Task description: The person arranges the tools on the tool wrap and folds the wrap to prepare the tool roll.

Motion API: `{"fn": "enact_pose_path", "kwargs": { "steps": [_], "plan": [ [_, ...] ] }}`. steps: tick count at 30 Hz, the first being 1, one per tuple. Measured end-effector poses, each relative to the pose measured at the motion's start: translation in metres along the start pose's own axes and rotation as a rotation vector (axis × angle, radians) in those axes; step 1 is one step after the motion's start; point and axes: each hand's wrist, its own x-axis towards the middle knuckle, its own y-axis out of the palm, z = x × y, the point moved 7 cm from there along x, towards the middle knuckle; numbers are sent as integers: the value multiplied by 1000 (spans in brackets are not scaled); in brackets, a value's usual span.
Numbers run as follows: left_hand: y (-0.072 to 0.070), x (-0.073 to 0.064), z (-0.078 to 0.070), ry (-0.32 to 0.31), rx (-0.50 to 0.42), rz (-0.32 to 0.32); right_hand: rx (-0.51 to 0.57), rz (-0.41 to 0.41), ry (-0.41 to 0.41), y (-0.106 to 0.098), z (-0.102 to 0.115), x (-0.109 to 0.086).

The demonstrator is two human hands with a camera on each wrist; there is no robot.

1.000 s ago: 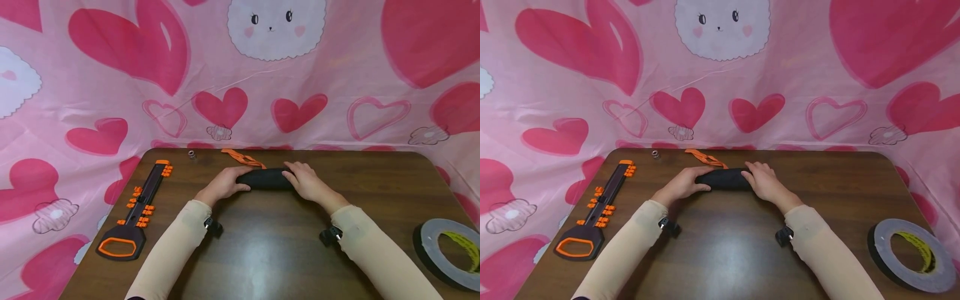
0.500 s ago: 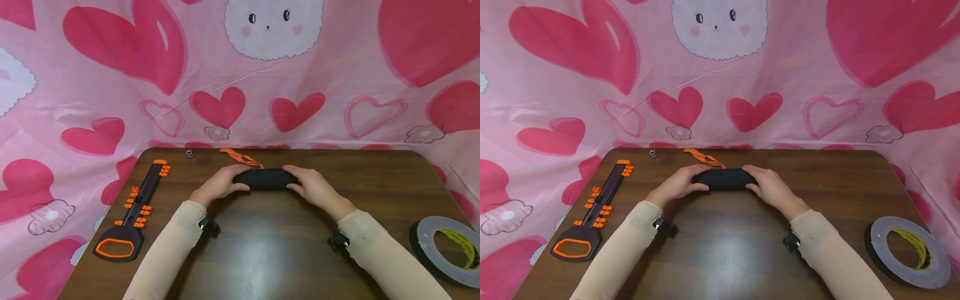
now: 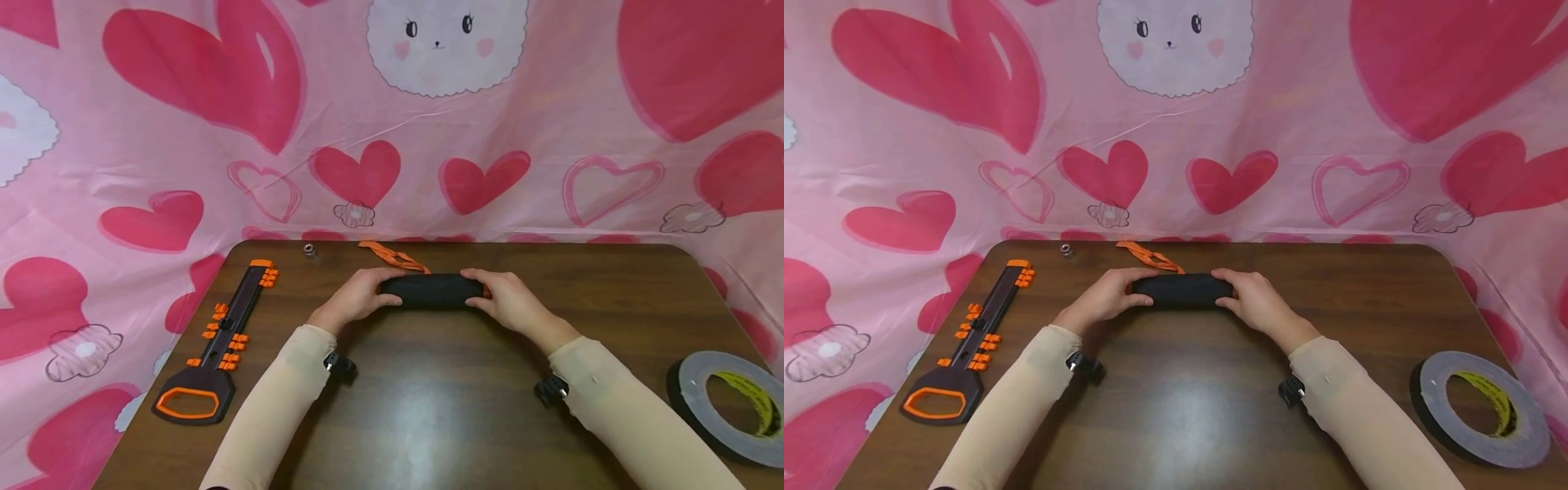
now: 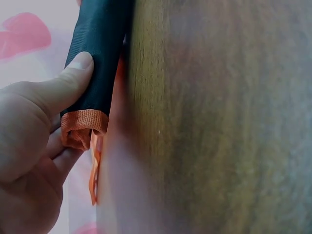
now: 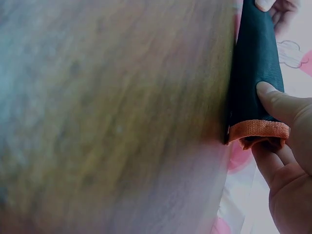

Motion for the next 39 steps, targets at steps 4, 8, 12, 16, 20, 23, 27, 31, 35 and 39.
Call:
{"fn": "enact_pose_path", "kwargs": {
  "steps": [4, 8, 12, 16, 20, 23, 27, 31, 35, 39],
  "plan": [
    [1, 2, 4, -31, -2, 18, 17, 7, 20, 1, -2, 0],
    [3, 1, 9, -65, 6, 37, 20, 3, 6, 1, 1, 1],
    [5, -2, 13, -84, 0, 52, 15, 7, -15, 2, 5, 2],
    [7, -3, 15, -80, -26, 59, 7, 9, -27, 1, 6, 1],
    [13, -1, 20, -37, -20, 65, 1, 21, -36, 0, 5, -3],
    [14, 0, 17, -5, 11, 54, 6, 21, -54, -1, 7, -4],
    [10, -3, 6, 19, 40, 35, 10, -27, -63, -4, 8, -4],
    [9, -4, 5, 30, 41, 32, 33, -59, -41, -7, 7, -6],
    [8, -4, 5, 19, 38, 33, 47, -56, -16, -7, 5, -7],
    [8, -4, 5, 26, 47, 39, 47, -53, -6, -6, 3, -7]
  ]
}}
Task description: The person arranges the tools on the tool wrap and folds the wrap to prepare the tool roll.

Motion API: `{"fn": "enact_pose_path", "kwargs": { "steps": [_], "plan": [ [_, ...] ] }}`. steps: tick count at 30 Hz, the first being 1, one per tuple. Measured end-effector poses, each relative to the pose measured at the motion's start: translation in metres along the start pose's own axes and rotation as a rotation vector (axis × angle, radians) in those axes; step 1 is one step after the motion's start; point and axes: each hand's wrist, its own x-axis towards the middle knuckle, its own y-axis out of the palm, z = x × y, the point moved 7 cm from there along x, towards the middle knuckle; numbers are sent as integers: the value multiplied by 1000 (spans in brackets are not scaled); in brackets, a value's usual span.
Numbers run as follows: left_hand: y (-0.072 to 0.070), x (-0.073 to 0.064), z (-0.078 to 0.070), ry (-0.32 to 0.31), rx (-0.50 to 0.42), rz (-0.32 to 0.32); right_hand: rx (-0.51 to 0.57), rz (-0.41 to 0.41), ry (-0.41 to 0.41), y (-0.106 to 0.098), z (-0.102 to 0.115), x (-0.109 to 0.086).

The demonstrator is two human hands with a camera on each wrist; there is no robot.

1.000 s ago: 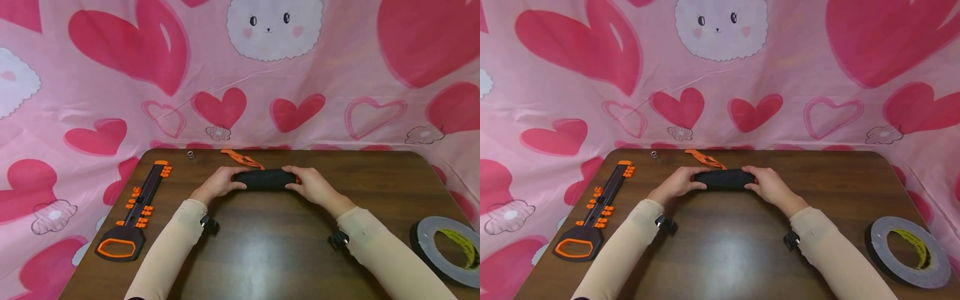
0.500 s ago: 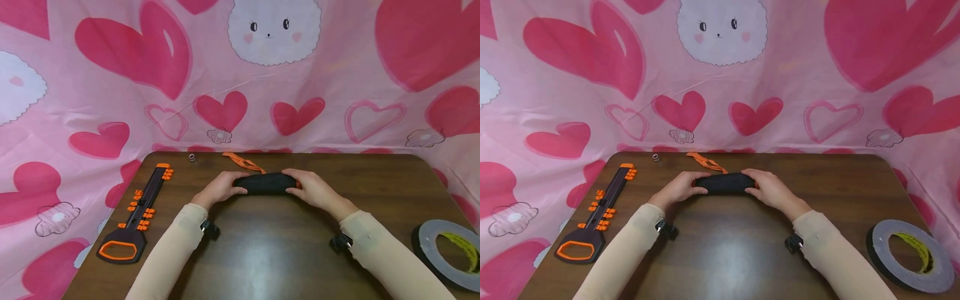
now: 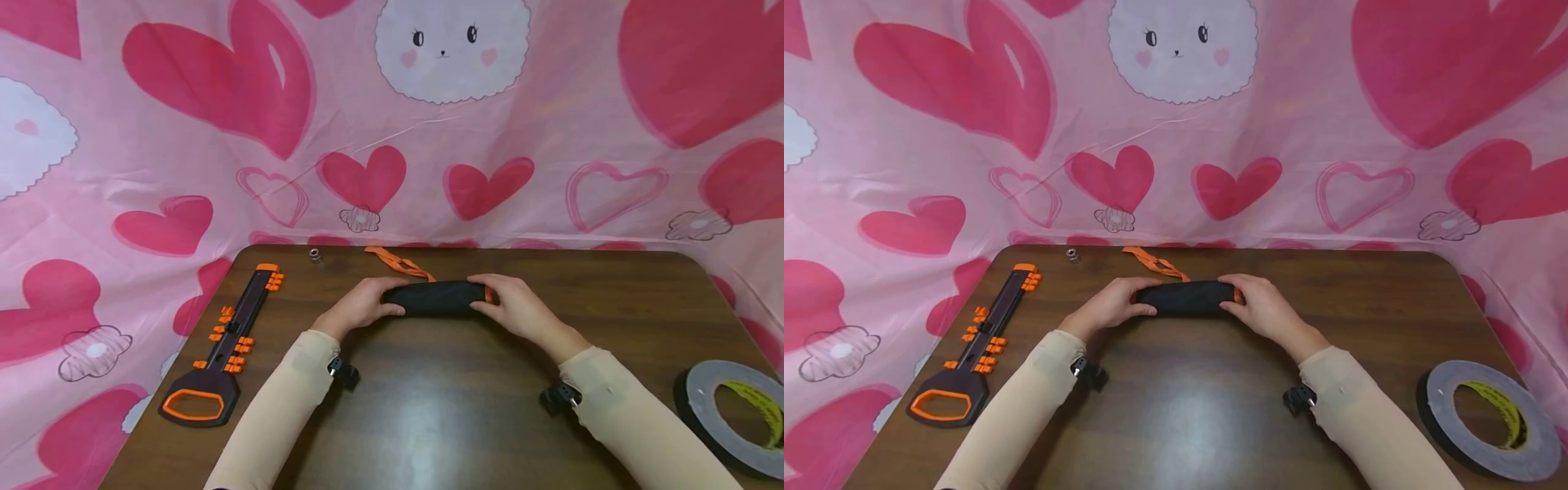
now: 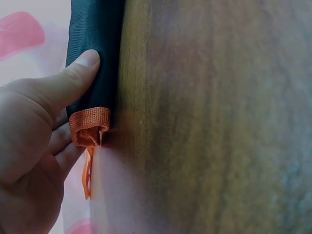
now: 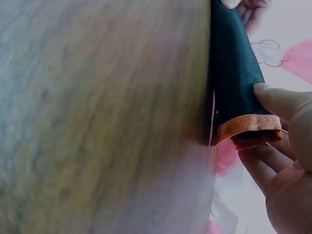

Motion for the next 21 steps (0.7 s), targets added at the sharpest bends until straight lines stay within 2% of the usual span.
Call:
{"fn": "enact_pose_path", "kwargs": {
  "steps": [6, 14, 17, 21],
  "plan": [
    [-2, -1, -3, 36, -9, -14, 26, -20, 33, -6, -1, -3],
    [-17, -18, -9, 10, -41, -160, 63, -121, 47, -24, 9, -14],
    [-22, -25, -13, 0, -36, -206, 35, -172, 56, -32, 14, -18],
    [-27, -31, -19, -13, -12, -233, -12, -186, 81, -38, 20, -24]
  ]
}}
